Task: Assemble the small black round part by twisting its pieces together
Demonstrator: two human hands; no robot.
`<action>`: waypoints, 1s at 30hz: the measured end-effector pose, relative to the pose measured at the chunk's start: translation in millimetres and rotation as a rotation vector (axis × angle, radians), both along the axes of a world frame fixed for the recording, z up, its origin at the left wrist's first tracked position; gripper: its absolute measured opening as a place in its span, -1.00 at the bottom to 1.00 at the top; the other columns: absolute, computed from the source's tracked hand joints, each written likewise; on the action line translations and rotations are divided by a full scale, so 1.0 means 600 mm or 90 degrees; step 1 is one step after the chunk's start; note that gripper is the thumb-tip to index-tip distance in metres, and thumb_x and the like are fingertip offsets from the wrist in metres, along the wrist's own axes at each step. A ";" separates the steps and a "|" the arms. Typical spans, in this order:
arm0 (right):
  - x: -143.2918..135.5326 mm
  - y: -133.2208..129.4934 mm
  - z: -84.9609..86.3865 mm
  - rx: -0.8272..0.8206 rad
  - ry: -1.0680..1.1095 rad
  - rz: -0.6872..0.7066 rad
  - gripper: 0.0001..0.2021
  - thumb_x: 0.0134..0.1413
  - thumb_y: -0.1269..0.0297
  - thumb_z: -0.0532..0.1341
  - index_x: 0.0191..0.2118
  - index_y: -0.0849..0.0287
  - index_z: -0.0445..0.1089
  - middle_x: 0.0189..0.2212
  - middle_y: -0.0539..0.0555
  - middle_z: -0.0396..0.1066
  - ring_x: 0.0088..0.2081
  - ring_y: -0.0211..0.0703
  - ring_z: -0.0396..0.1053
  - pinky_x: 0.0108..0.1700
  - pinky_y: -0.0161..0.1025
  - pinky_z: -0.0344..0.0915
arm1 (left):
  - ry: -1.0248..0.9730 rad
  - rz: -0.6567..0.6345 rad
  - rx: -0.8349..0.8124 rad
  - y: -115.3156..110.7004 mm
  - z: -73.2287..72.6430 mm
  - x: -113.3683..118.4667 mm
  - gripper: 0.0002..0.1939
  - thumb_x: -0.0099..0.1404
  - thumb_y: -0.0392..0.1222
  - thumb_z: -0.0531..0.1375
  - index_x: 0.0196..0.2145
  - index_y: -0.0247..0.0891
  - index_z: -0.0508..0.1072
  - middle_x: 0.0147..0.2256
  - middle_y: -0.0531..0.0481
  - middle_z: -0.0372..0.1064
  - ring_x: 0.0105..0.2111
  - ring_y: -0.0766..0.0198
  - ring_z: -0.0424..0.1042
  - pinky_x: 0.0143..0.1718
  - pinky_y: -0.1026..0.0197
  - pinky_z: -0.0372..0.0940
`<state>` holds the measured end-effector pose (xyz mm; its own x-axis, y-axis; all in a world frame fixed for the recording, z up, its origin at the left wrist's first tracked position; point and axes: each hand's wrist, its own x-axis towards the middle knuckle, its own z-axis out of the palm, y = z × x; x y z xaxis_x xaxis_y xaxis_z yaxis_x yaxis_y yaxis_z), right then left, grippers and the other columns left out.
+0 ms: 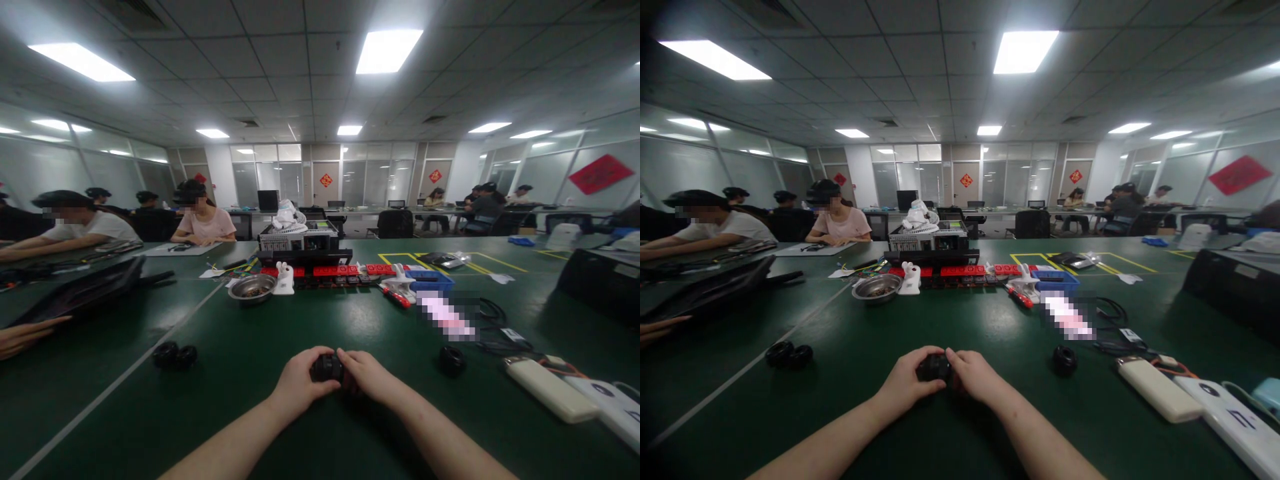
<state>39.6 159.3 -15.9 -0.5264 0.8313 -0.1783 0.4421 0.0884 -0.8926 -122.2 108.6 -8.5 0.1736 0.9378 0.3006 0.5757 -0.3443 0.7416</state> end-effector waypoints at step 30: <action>-0.007 -0.001 0.002 -0.019 0.060 -0.031 -0.56 0.00 -0.09 -0.11 -0.49 0.23 0.18 -0.68 -0.05 0.20 -0.70 -0.36 0.15 -0.68 -0.40 0.09 | -0.086 0.034 -0.001 0.005 -0.003 0.000 -0.56 -0.10 -0.21 0.27 -0.19 -0.21 0.35 -0.20 -0.06 0.35 -0.18 0.15 0.31 -0.16 0.17 0.21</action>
